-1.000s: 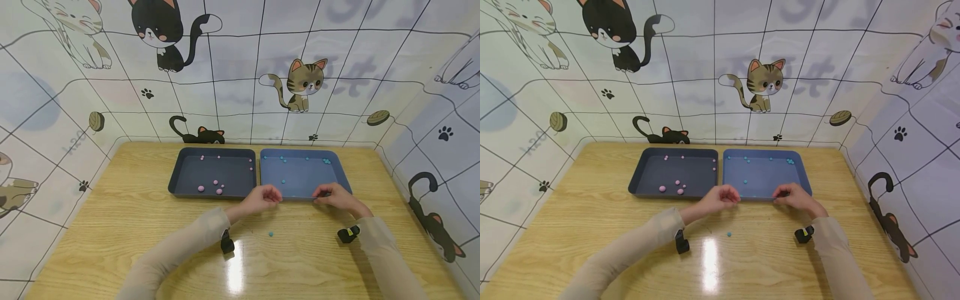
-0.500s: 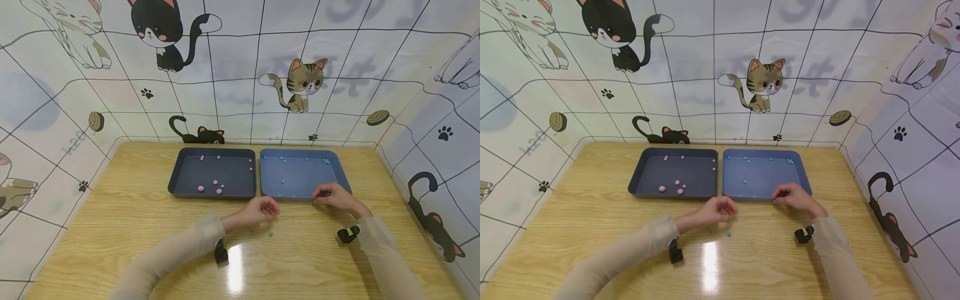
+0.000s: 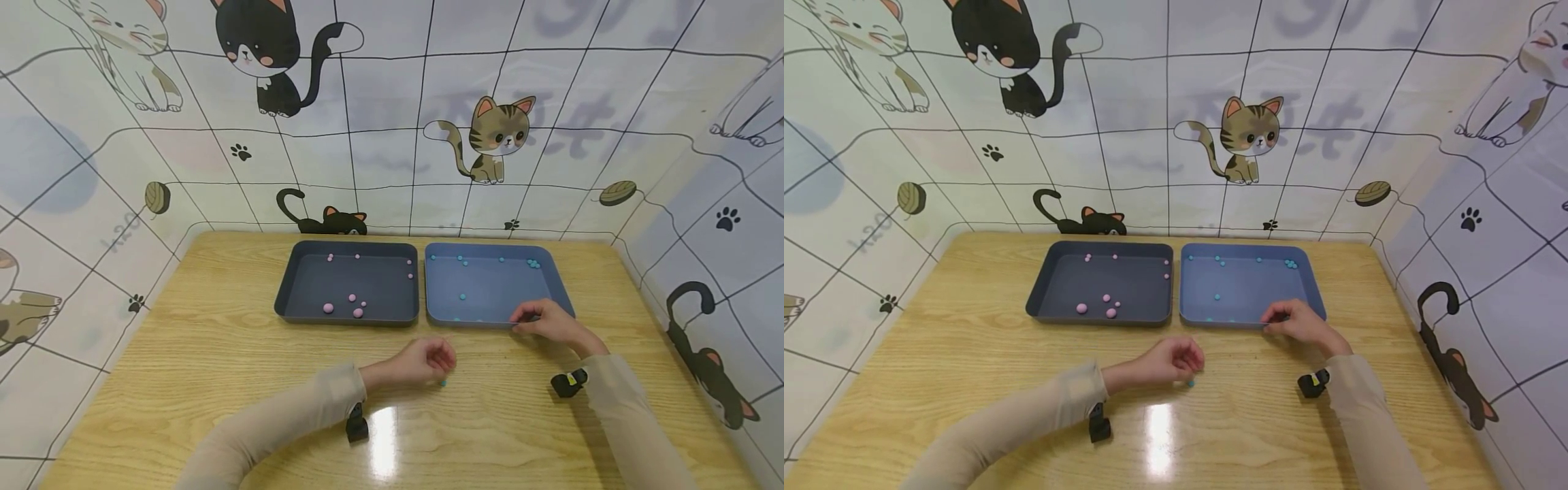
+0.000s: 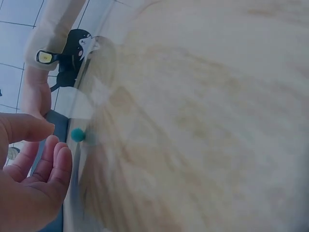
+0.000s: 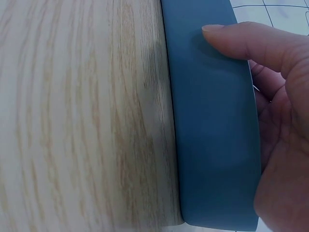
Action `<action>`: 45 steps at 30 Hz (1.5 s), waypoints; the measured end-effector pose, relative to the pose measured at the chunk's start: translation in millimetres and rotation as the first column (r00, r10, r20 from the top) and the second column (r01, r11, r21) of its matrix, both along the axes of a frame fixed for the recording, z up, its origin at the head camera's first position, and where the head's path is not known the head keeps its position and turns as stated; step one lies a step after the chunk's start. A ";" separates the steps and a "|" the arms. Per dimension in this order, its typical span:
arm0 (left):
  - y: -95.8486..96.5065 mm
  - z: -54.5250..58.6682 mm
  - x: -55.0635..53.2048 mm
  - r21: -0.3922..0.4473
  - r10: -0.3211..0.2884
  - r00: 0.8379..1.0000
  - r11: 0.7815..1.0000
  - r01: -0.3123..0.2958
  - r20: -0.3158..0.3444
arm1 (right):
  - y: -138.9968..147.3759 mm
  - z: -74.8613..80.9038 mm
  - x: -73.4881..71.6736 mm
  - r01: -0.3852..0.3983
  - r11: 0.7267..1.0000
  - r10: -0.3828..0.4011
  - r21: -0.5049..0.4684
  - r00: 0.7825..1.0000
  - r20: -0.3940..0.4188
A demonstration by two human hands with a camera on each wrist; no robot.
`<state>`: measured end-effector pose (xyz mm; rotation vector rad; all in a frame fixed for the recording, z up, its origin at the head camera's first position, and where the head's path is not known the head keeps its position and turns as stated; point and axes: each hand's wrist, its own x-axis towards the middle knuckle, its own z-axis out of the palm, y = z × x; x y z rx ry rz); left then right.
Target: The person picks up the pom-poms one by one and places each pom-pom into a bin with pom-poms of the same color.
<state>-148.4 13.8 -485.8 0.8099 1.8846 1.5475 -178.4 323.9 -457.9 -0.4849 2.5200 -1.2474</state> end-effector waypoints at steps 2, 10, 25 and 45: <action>-0.3 -0.6 2.0 -0.013 -0.014 1.000 1.000 0.014 -0.002 | 0.1 0.3 -0.1 0.002 1.000 -0.002 0.005 1.000 0.003; -0.6 -1.5 7.1 -0.066 -0.052 0.995 0.997 0.047 -0.085 | 0.5 0.2 -0.8 -0.003 1.000 0.003 0.003 1.000 0.003; 6.0 -0.5 13.6 -0.163 -0.109 0.900 0.986 0.043 -0.421 | 1.2 -0.3 -1.2 0.010 1.000 -0.010 0.008 1.000 0.015; 9.9 16.4 5.4 -0.025 0.022 0.993 0.999 -0.026 -0.120 | 0.5 -0.3 -0.9 0.007 1.000 -0.007 0.002 1.000 0.016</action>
